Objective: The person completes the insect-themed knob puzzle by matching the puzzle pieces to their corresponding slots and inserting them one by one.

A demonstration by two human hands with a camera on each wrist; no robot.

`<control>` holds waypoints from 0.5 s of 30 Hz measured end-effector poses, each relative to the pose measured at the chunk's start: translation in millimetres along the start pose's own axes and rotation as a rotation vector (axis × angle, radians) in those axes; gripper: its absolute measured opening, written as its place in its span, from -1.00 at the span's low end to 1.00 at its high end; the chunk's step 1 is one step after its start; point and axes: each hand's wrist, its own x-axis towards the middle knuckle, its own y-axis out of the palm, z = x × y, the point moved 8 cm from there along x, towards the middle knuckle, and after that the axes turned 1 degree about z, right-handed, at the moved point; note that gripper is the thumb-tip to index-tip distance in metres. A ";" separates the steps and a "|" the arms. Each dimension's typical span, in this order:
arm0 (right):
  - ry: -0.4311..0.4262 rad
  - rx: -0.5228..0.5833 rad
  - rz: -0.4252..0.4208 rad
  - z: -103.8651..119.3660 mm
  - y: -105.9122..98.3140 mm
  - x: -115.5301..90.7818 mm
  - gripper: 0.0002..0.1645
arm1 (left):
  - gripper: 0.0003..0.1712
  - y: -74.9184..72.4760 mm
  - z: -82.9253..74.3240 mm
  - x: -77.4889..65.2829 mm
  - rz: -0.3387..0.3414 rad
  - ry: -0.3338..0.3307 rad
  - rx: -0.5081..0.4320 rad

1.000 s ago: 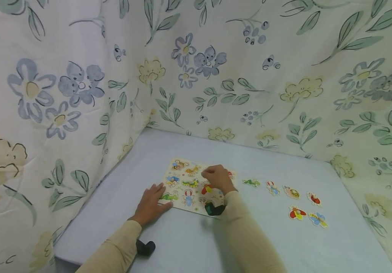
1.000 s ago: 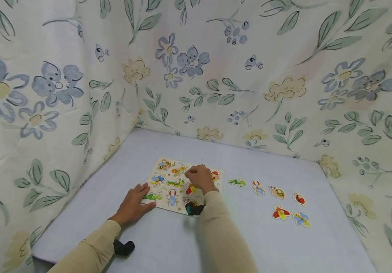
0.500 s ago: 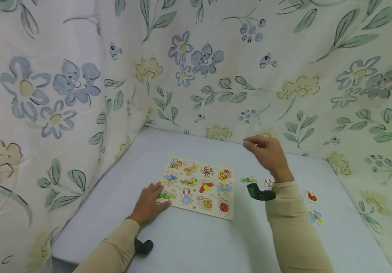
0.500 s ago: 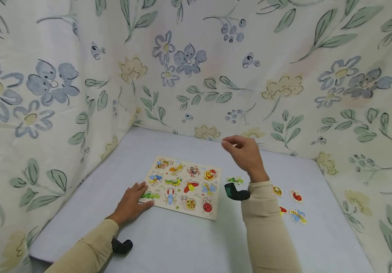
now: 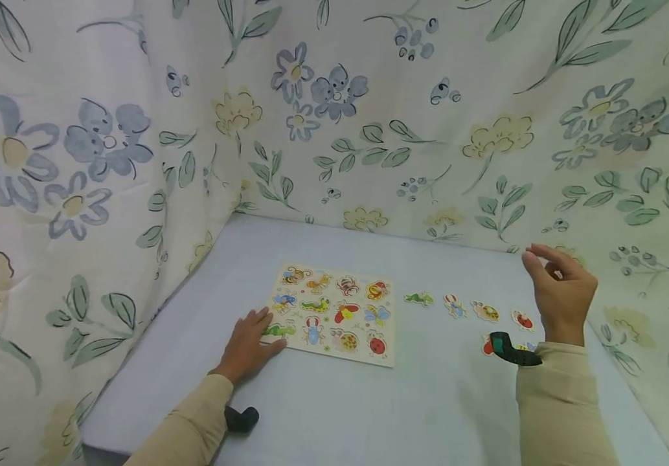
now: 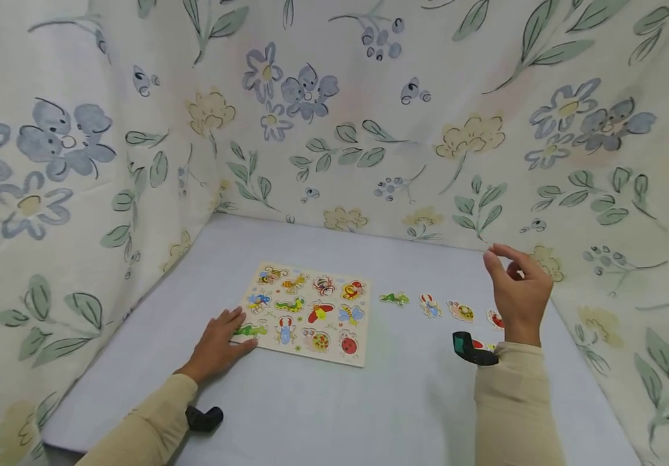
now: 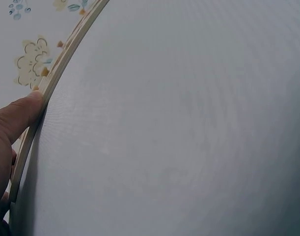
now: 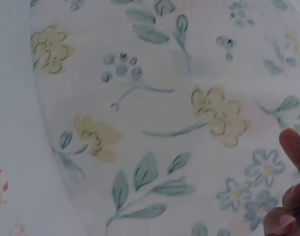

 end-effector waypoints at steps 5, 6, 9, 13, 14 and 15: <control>0.125 -0.041 -0.013 -56.1 -8.0 -19.2 -0.68 | -0.12 -1.2 0.5 -0.1 0.004 -0.001 0.002; 0.148 -0.060 -0.010 -66.1 -8.0 -24.6 -0.66 | -0.11 -0.7 1.0 0.2 0.007 -0.003 0.004; 0.241 -0.128 0.020 -97.1 -5.4 -41.8 -0.62 | -0.11 1.4 2.1 1.0 0.013 -0.003 0.014; 0.360 -0.221 0.109 -135.8 2.5 -63.8 -0.54 | -0.11 3.4 4.5 2.1 0.014 -0.010 0.018; 0.379 -0.249 0.131 -143.5 4.0 -68.8 -0.52 | -0.11 3.6 4.8 2.2 0.014 -0.012 0.017; 0.393 -0.277 0.153 -150.4 5.0 -73.3 -0.50 | -0.11 3.6 4.9 2.4 0.015 -0.014 0.014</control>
